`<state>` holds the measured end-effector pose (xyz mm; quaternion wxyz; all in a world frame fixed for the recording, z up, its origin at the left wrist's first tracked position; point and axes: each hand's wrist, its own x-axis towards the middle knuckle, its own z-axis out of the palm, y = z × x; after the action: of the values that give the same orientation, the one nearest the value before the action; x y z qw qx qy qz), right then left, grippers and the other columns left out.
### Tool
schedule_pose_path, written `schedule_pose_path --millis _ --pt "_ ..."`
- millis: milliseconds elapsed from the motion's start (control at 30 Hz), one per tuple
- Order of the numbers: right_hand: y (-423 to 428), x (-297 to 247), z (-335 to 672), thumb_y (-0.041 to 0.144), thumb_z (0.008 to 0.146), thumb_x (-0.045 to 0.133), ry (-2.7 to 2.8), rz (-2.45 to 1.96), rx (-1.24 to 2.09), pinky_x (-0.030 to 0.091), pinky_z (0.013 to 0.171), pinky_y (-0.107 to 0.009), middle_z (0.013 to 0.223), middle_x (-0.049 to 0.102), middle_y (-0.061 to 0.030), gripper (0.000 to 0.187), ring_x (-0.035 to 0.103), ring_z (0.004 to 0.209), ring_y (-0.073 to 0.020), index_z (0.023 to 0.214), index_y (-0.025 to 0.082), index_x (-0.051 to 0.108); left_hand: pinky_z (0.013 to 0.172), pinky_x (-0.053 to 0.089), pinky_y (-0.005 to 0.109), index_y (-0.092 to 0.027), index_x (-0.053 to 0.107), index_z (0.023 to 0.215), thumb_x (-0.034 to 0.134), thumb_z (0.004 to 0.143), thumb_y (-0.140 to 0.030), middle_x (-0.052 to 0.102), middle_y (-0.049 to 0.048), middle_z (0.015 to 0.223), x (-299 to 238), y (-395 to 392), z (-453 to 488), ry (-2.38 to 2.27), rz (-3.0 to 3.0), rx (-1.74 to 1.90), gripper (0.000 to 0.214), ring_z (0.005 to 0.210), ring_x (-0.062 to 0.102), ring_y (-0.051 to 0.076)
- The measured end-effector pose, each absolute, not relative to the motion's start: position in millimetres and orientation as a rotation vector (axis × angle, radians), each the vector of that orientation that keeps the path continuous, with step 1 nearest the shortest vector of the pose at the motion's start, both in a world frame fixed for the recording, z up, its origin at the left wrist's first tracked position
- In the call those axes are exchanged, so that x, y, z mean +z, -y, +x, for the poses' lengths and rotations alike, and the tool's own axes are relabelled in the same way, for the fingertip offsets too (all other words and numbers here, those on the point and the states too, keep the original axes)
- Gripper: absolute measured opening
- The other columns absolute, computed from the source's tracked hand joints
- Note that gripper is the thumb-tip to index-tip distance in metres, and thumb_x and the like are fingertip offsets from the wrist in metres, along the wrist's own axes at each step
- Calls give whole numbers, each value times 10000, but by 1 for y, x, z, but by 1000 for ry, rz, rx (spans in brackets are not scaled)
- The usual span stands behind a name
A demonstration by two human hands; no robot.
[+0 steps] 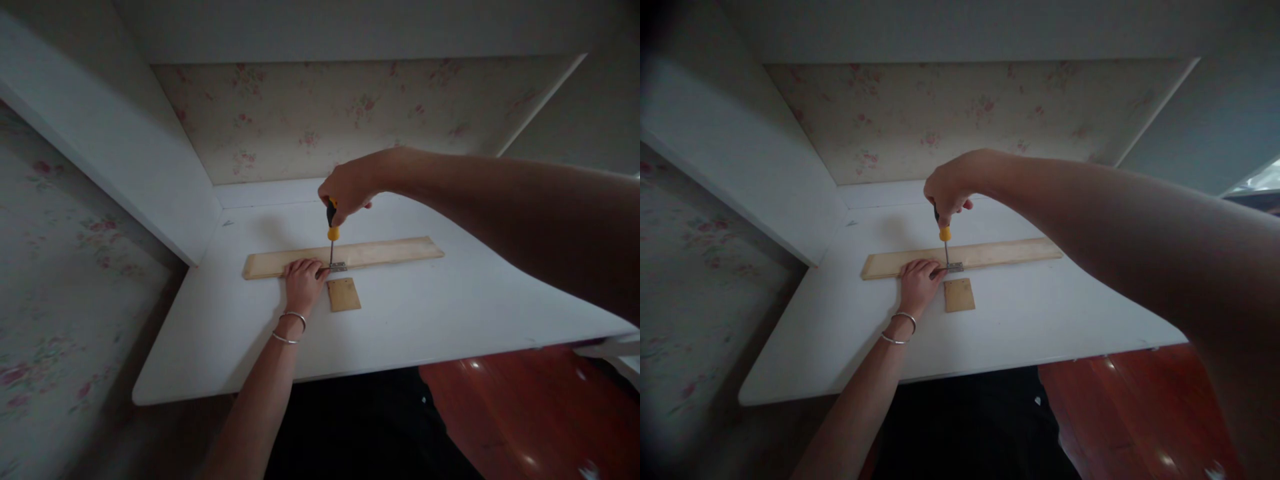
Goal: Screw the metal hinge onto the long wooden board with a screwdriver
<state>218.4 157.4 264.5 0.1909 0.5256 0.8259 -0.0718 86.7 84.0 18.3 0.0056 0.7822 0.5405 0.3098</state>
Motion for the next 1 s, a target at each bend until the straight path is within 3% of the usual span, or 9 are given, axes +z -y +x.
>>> schedule_pose_path --millis 100,233,367,467,667,800,933,1000 --pt "-156 265 219 498 854 503 -2285 1490 -145 377 736 -291 871 684 -94 527 606 888 -196 928 -1 654 899 341 377 -256 658 888 626 827 -340 697 18 1014 18 -84 87 -1690 2446 979 109 992 564 215" --pt "-158 263 224 472 846 534 -2324 1440 -216 374 732 -281 874 686 -62 476 613 854 -164 1009 40 647 898 342 376 -256 654 893 630 824 -347 692 13 1031 17 -84 87 -1691 2441 976 116 996 560 214" --pt "-163 261 225 542 817 541 -2289 1529 -167 388 728 -312 872 682 -88 526 611 870 -204 917 41 669 904 341 377 -257 655 904 628 824 -344 688 14 1048 16 -84 86 -1689 2443 965 121 1015 552 215" --pt "-161 260 224 564 818 526 -2344 1565 -200 384 749 -315 919 672 -85 552 593 920 -206 966 48 654 909 340 381 -260 655 937 628 823 -348 682 17 1071 15 -85 86 -1687 2449 962 147 1021 548 222" --pt "-154 261 221 780 693 476 -2307 1512 102 395 763 -398 961 645 -142 798 566 971 -310 987 60 652 908 337 385 -264 656 944 625 824 -344 681 25 1069 15 -85 86 -1689 2453 959 147 1014 555 226" --pt "-157 262 222 670 667 626 -2342 1309 -74 405 692 -326 895 660 -73 736 607 799 -215 1172 138 572 907 337 383 -264 656 938 629 822 -353 680 25 1073 15 -86 86 -1700 2451 946 149 1019 556 222" --pt "-155 263 221 752 744 443 -2244 1443 96 393 701 -353 776 647 -98 740 606 789 -238 978 81 650 908 336 383 -263 656 932 631 820 -362 685 21 1060 17 -85 87 -1698 2449 942 151 1016 557 221" --pt "-153 264 222 747 735 468 -2251 1467 23 393 686 -342 792 652 -87 759 603 753 -214 1087 89 608 906 336 387 -266 656 936 628 823 -359 686 24 1055 18 -85 87 -1698 2446 945 149 1016 560 223"
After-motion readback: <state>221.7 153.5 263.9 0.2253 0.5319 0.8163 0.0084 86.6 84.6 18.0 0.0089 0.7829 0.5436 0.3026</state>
